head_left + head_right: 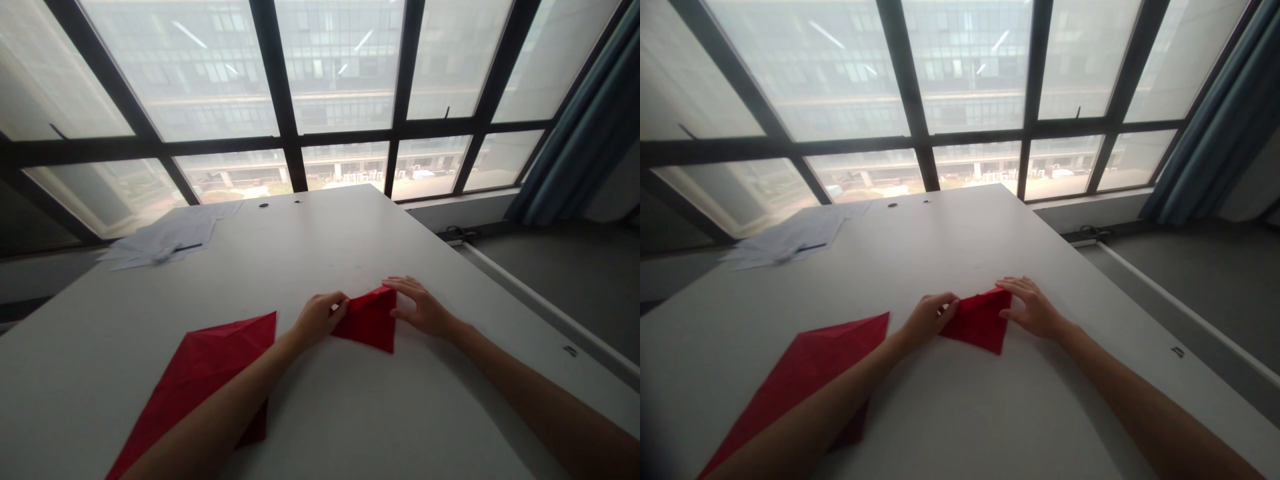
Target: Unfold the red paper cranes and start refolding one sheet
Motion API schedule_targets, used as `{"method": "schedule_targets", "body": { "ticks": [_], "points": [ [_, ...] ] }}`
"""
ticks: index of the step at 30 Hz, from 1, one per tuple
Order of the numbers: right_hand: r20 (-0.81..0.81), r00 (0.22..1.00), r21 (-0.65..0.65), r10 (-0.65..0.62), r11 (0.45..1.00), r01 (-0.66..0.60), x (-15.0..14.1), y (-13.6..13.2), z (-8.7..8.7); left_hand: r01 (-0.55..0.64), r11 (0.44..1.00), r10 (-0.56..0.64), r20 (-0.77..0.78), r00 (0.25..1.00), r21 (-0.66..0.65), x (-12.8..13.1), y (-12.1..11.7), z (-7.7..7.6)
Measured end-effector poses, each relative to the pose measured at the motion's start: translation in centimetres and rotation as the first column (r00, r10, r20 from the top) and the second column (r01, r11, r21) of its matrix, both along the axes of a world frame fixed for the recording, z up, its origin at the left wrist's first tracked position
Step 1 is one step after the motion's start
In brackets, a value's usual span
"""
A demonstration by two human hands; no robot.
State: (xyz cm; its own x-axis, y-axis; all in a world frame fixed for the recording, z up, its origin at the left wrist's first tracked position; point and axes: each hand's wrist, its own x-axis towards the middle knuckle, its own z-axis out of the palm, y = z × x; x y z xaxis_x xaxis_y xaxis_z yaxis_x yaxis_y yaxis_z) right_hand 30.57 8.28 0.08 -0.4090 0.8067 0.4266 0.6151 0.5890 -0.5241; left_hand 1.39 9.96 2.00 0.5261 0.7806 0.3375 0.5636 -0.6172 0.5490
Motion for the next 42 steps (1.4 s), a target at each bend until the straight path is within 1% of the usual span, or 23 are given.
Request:
{"method": "schedule_targets", "body": {
  "ticks": [3,5,6,7,8,10,11,12,13,14,16,17,18,20,22,25,28,29,31,33,34,38,42],
  "points": [
    [-0.110,0.992,-0.022,-0.063,0.998,0.061,-0.3,0.1,-0.2,-0.123,0.983,0.148,0.188,0.971,-0.136,0.2,0.6,-0.2],
    [-0.176,0.979,-0.094,-0.107,0.991,0.092,-0.6,0.1,-0.3,-0.187,0.964,0.232,0.254,0.939,-0.189,0.2,1.1,-0.4],
    [-0.203,0.970,-0.136,-0.134,0.985,0.108,-0.7,0.1,-0.4,-0.212,0.958,0.260,0.275,0.926,-0.192,0.1,1.3,-0.5],
    [-0.225,0.960,-0.172,-0.165,0.977,0.128,-0.7,0.2,-0.5,-0.235,0.959,0.273,0.291,0.917,-0.159,0.0,1.4,-0.5],
    [-0.237,0.951,-0.195,-0.200,0.968,0.155,-0.8,0.2,-0.6,-0.257,0.962,0.272,0.304,0.913,-0.086,-0.2,1.4,-0.5],
    [-0.219,0.938,-0.195,-0.267,0.954,0.226,-0.7,0.4,-0.8,-0.282,0.948,0.229,0.301,0.926,0.147,-0.4,1.3,-0.4],
    [-0.195,0.933,-0.173,-0.304,0.947,0.272,-0.7,0.6,-1.0,-0.268,0.925,0.194,0.273,0.942,0.268,-0.4,1.1,-0.3],
    [-0.165,0.927,-0.142,-0.337,0.938,0.315,-0.6,0.7,-1.1,-0.224,0.905,0.149,0.223,0.963,0.362,-0.4,0.9,-0.2],
    [-0.130,0.924,-0.102,-0.361,0.931,0.349,-0.5,0.8,-1.2,-0.149,0.900,0.096,0.147,0.984,0.411,-0.4,0.7,-0.2],
    [-0.094,0.921,-0.053,-0.379,0.925,0.376,-0.4,0.9,-1.3,-0.058,0.909,0.036,0.059,0.998,0.413,-0.3,0.6,-0.2],
    [-0.030,0.907,0.064,-0.421,0.904,0.422,-0.4,1.0,-1.3,0.110,0.941,-0.078,-0.113,0.991,0.321,-0.2,0.4,-0.5],
    [-0.002,0.897,0.119,-0.441,0.891,0.438,-0.4,0.9,-1.1,0.158,0.953,-0.116,-0.173,0.978,0.257,-0.1,0.3,-0.7],
    [0.025,0.891,0.159,-0.453,0.882,0.444,-0.5,0.7,-1.0,0.177,0.964,-0.134,-0.211,0.968,0.200,-0.1,0.3,-0.9],
    [0.086,0.897,0.177,-0.433,0.893,0.414,-0.8,0.1,-0.6,0.168,0.977,-0.130,-0.248,0.960,0.135,-0.2,0.4,-1.2],
    [0.158,0.923,0.134,-0.351,0.934,0.332,-1.1,-0.5,-0.3,0.139,0.983,-0.101,-0.277,0.956,0.120,-0.2,0.3,-1.2],
    [0.244,0.948,0.058,-0.204,0.979,0.196,-1.4,-1.0,-0.4,0.090,0.986,-0.044,-0.296,0.954,0.143,-0.2,0.1,-0.7],
    [0.269,0.960,0.005,-0.080,0.997,0.082,-1.2,-0.8,-0.5,0.021,0.984,0.027,-0.269,0.963,0.176,-0.2,0.2,-0.5],
    [0.269,0.962,-0.003,-0.054,0.998,0.057,-1.1,-0.7,-0.4,0.021,0.983,0.027,-0.260,0.965,0.181,-0.3,0.4,-0.5],
    [0.271,0.962,0.009,-0.044,0.999,0.043,-1.1,-0.6,-0.1,0.078,0.983,-0.033,-0.258,0.965,0.167,-0.4,0.6,-0.7],
    [0.274,0.959,0.040,-0.079,0.997,0.071,-1.1,-0.8,0.2,0.144,0.980,-0.104,-0.268,0.958,0.134,-0.6,0.8,-1.1],
    [0.275,0.957,0.048,-0.097,0.995,0.087,-1.1,-1.0,0.4,0.148,0.981,-0.110,-0.270,0.957,0.125,-0.7,0.9,-1.2],
    [0.277,0.957,0.014,-0.090,0.996,0.089,-0.9,-1.4,0.1,0.050,0.986,-0.007,-0.258,0.966,0.161,-0.9,1.1,-1.4],
    [0.219,0.971,-0.025,-0.096,0.994,0.103,-0.6,-0.9,-0.5,0.035,0.986,0.005,-0.237,0.972,0.164,-0.9,1.3,-1.3]
  ]
}}
